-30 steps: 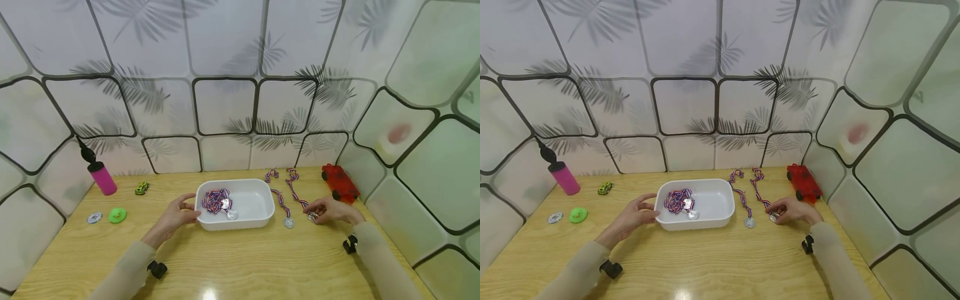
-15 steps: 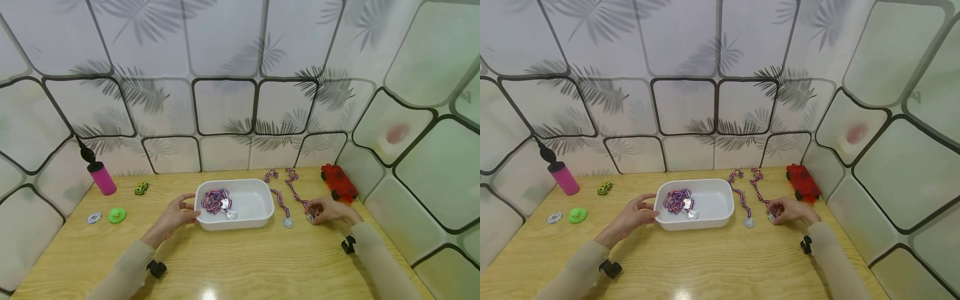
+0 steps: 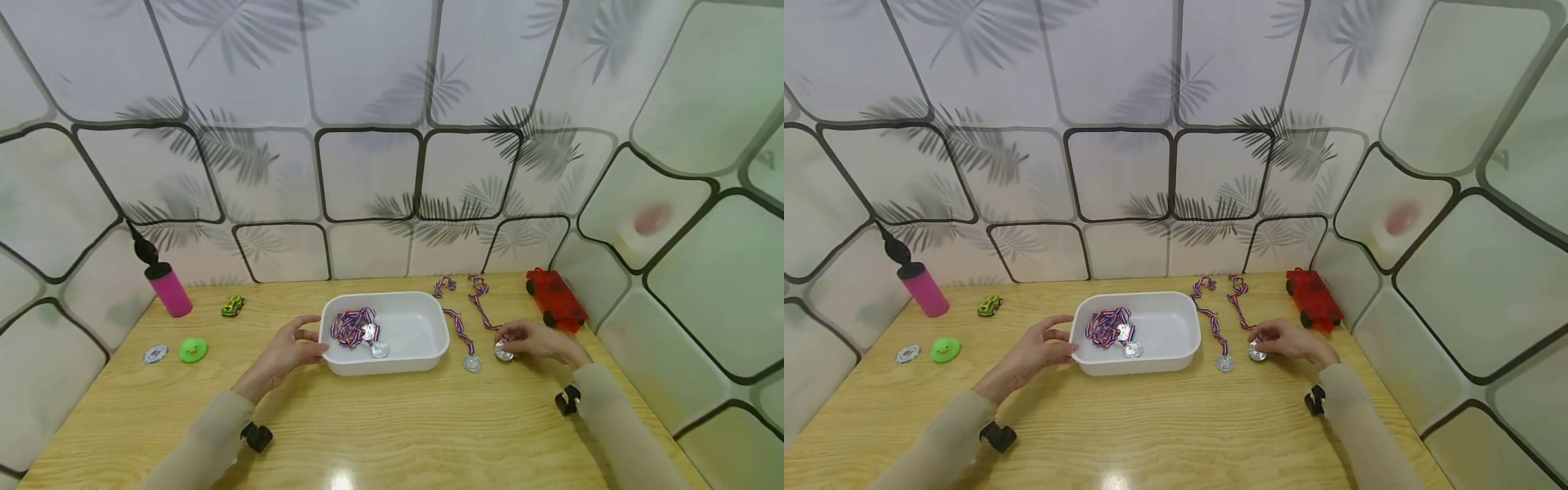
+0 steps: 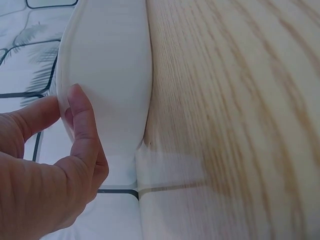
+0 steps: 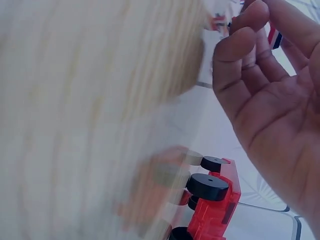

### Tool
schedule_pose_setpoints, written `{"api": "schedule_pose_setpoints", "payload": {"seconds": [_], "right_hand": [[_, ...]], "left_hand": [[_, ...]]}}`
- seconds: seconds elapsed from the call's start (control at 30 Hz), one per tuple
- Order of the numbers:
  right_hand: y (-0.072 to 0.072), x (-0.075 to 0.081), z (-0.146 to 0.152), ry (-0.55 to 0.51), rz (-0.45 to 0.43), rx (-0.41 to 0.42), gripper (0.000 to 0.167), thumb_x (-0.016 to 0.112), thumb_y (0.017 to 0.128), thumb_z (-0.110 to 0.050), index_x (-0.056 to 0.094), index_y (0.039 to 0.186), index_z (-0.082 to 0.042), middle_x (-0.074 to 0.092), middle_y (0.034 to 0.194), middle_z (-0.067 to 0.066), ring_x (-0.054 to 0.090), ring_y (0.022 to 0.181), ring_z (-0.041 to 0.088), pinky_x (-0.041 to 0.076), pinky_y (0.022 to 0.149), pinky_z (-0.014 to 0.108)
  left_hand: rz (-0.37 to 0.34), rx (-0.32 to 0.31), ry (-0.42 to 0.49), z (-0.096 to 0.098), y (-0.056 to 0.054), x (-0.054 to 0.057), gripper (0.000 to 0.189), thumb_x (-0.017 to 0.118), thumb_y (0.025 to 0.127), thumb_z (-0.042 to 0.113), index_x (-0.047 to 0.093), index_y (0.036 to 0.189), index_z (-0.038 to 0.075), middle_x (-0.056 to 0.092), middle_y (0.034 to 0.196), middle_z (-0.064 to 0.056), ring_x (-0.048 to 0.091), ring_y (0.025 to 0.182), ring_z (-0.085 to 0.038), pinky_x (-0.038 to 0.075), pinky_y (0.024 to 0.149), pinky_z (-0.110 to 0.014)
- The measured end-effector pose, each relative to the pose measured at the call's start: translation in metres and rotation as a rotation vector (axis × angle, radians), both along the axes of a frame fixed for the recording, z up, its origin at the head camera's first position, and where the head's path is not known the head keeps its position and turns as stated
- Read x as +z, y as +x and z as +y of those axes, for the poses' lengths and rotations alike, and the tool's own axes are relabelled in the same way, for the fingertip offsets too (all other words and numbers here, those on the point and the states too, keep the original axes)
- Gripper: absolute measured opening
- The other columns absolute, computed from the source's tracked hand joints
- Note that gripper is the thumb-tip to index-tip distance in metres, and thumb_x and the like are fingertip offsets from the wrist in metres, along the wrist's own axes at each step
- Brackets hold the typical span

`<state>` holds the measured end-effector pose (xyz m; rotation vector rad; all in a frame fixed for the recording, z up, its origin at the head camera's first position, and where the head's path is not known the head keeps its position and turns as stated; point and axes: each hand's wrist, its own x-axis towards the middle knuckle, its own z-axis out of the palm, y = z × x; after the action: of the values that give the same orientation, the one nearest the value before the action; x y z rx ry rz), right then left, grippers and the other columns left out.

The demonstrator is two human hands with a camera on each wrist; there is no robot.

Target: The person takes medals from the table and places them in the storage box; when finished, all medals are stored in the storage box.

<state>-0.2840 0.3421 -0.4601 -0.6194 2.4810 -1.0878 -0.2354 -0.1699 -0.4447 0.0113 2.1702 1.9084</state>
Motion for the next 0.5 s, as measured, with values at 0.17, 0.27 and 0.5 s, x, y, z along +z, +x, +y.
{"api": "schedule_pose_setpoints", "payload": {"seconds": [0.17,0.27,0.5], "right_hand": [[-0.002,0.007,0.001,-0.101,-0.024,-0.076,0.036,0.063,0.096,-0.021,0.062,0.124,0.002,0.067,0.103,0.011,0.061,0.074,0.015,0.057,0.065,0.032],[-0.004,0.012,0.0,-0.188,0.002,-0.118,0.038,0.064,0.096,-0.019,0.061,0.126,0.005,0.068,0.105,0.016,0.065,0.075,0.015,0.061,0.068,0.036],[-0.005,0.031,-0.008,-0.358,0.081,-0.208,0.047,0.068,0.091,-0.007,0.053,0.132,0.011,0.067,0.115,0.018,0.072,0.084,0.016,0.061,0.078,0.037]], "left_hand": [[-0.004,0.0,-0.002,0.0,0.0,0.001,0.07,0.068,0.088,-0.004,0.033,0.149,0.002,0.051,0.116,-0.024,0.065,0.08,-0.018,0.061,0.08,-0.036],[-0.007,0.002,-0.001,0.0,-0.001,0.001,0.07,0.068,0.088,-0.004,0.033,0.149,0.002,0.051,0.115,-0.023,0.065,0.08,-0.017,0.061,0.079,-0.036],[-0.005,0.003,0.004,0.0,0.0,0.0,0.07,0.067,0.088,-0.005,0.033,0.148,0.002,0.051,0.114,-0.023,0.064,0.08,-0.018,0.061,0.079,-0.036]]}}
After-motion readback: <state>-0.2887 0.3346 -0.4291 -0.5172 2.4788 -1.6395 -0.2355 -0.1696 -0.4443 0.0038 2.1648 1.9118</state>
